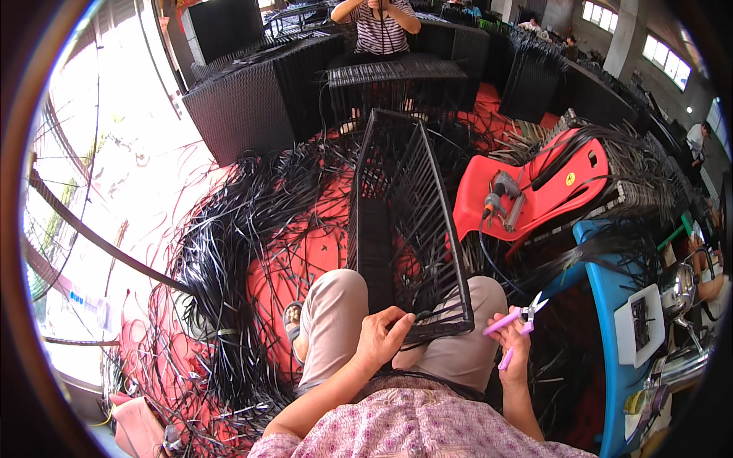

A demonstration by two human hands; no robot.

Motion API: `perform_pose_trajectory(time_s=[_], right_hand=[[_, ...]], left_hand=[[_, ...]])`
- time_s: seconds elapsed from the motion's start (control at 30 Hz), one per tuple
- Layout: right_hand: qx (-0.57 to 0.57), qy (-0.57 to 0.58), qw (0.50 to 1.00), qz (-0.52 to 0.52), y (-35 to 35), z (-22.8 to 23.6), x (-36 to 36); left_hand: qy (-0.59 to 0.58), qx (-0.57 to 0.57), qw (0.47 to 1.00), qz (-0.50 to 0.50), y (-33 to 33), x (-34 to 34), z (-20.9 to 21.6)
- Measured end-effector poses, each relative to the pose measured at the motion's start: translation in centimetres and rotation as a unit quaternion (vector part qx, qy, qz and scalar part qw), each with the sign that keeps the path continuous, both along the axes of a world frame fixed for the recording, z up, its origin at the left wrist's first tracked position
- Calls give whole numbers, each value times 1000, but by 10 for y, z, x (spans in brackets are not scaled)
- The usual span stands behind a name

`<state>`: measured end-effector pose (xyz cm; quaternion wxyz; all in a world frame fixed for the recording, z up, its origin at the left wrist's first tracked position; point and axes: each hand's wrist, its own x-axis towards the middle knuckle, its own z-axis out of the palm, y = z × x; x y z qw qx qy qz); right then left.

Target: The person assembles a wicker component by hand and using a pneumatic stapler, securing black synthetic wicker strips to a metal frame. The person weaves the strips through the frame, cuts them with shears, and secures them with a stapler until the frame is partially covered.

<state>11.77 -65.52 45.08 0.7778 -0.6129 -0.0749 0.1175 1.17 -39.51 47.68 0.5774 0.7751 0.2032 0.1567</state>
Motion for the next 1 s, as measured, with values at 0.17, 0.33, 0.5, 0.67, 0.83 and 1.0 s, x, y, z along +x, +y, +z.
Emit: perform_pose_trajectory(time_s=[0.17, 0.33, 0.5, 0.67, 0.83, 1.0], right_hand=[[27, -1, 1000, 10, -4, -6, 2], [-1, -2, 1000, 2, -2, -7, 3], [-13, -1, 1000, -8, -3, -4, 3], [-21, 13, 1000, 11, -4, 0, 20], [-46, 39, 993, 103, 50, 34, 119], [-111, 241, 909, 321, 146, 11, 250]], left_hand=[[-8, -7, 1000, -2, 1, -2, -4], [-34, 13, 999, 4, 2, -1, -7], [-32, 9, 999, 1, 2, -3, -8], [-10, -29, 1000, 6, 1, -2, -4], [-17, -48, 995, 87, 8, -22, -17], [-33, 12, 994, 106, 28, -58, -20]])
